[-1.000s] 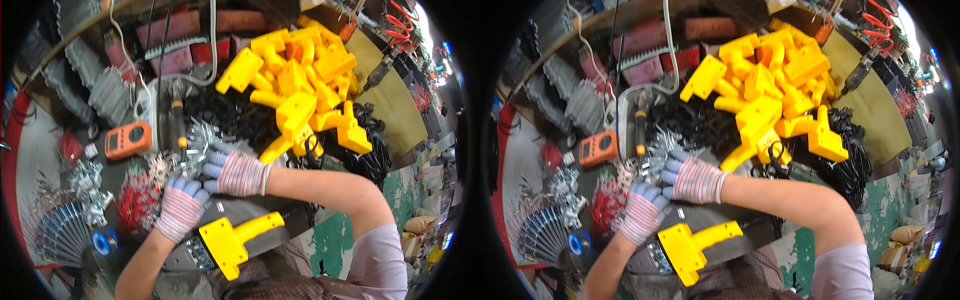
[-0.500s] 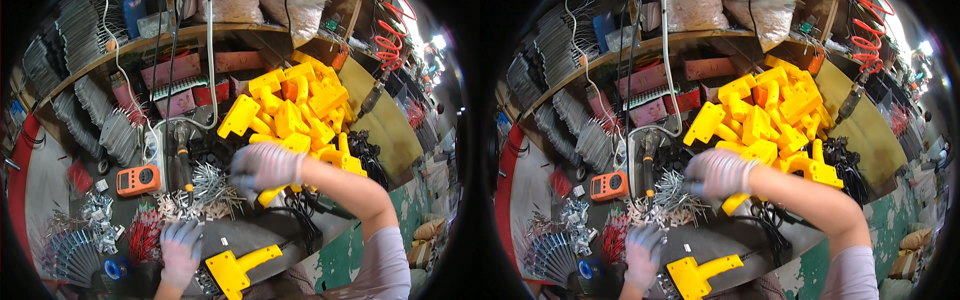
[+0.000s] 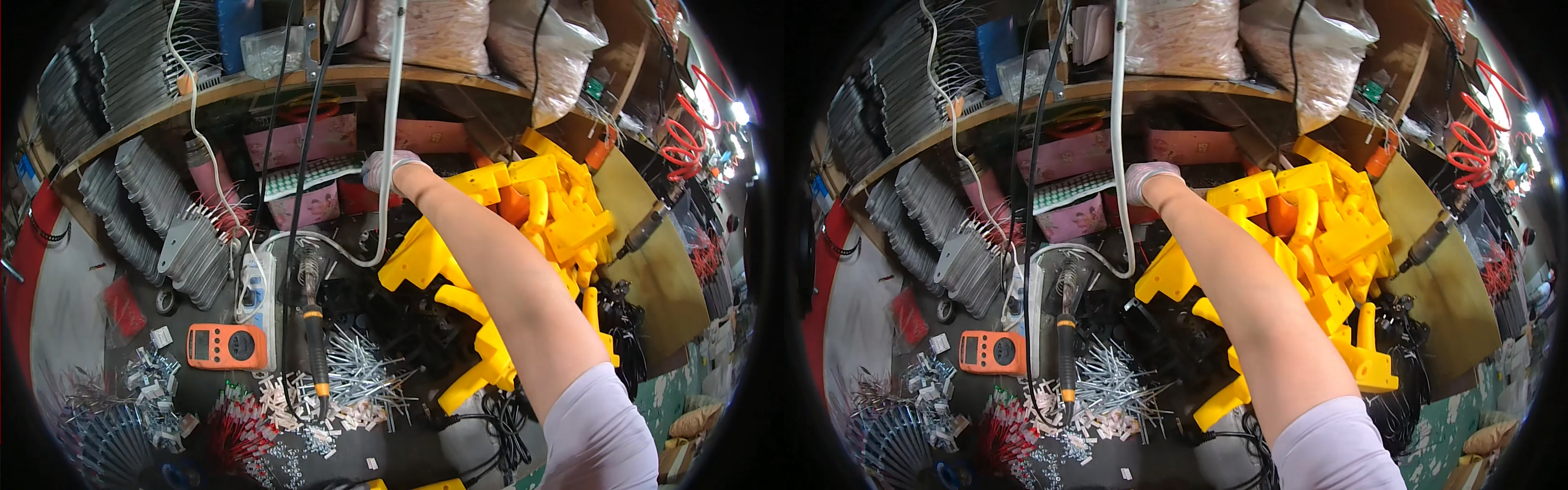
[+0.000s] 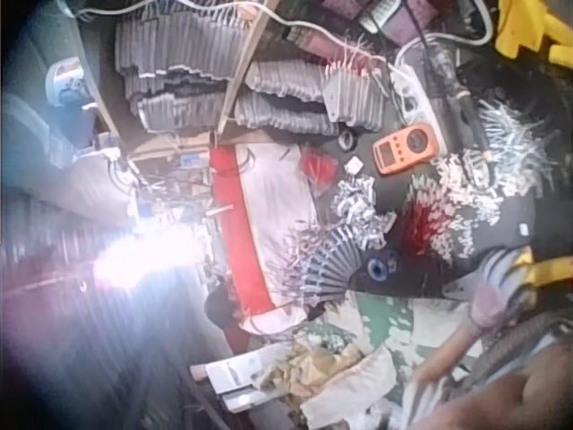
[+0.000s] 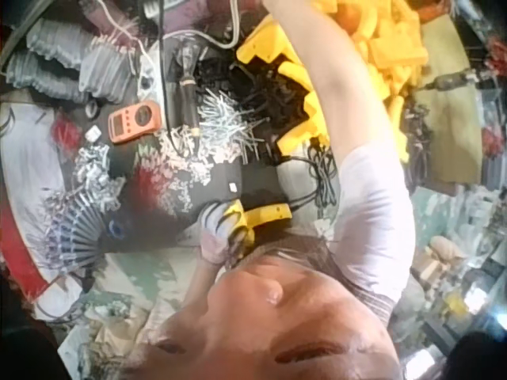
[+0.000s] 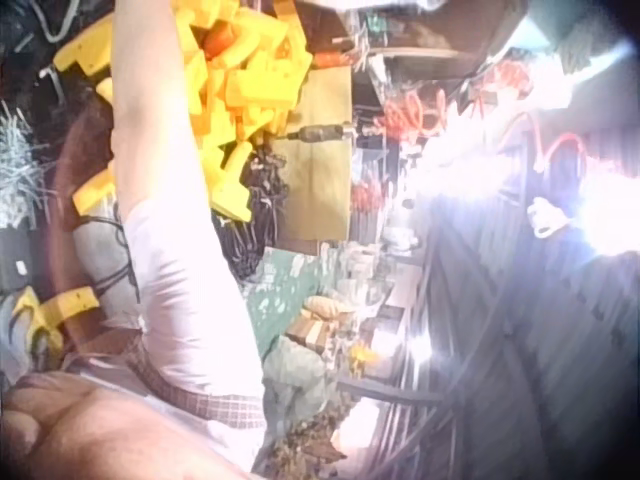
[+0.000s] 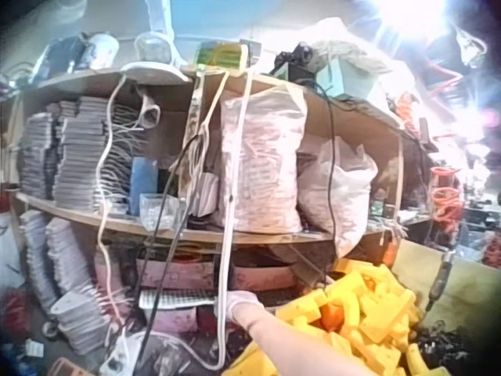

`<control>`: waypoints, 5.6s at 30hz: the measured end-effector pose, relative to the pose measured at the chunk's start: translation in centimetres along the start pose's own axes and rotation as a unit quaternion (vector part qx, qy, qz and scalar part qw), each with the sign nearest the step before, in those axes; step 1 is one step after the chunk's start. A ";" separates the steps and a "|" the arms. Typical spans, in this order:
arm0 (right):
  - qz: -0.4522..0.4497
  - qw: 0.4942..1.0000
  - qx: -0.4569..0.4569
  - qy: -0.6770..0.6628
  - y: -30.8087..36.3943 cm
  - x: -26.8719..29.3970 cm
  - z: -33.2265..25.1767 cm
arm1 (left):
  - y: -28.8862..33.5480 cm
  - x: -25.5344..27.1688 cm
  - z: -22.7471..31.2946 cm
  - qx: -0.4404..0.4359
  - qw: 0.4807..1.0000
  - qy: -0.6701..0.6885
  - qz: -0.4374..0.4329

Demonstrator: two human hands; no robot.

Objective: Assembling a yellow handheld electronic device by installing pins and circuit boards, then securing the housing with an electric screwdriver.

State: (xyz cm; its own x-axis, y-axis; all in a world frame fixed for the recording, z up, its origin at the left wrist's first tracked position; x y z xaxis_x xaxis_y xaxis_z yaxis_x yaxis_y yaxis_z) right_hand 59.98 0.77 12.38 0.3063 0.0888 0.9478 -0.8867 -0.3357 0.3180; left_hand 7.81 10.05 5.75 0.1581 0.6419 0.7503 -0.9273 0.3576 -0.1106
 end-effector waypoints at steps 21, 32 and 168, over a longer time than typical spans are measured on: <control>-0.048 0.991 -0.055 -0.112 -14.5 -5.1 3.9 | -0.6 0.0 -1.0 -0.011 0.999 0.039 0.009; 0.102 0.955 0.164 0.224 -14.3 -4.1 -1.9 | -0.5 0.4 -0.9 0.015 0.998 0.057 0.015; -0.184 0.781 0.211 -0.558 35.0 -19.3 -12.5 | -0.5 4.3 -2.0 -0.067 0.990 -0.120 0.023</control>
State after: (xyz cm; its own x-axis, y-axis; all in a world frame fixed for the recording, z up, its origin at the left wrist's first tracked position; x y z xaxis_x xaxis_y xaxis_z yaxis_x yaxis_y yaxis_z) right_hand 18.69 -1.01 5.52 0.8341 -0.5410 0.1079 -0.5457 -0.7808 0.3041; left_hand 9.68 14.03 7.74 0.0163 0.4850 0.8744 -0.8761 0.4283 -0.2213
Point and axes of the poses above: each hand's wrist, its own y-axis away from the middle knuckle, its own x-axis out of the back of the hand, z = x × y, the point moved 7 cm from there along -y, towards the middle knuckle, and after that the axes turned 9 degrees about -z, right-handed, at the moved point
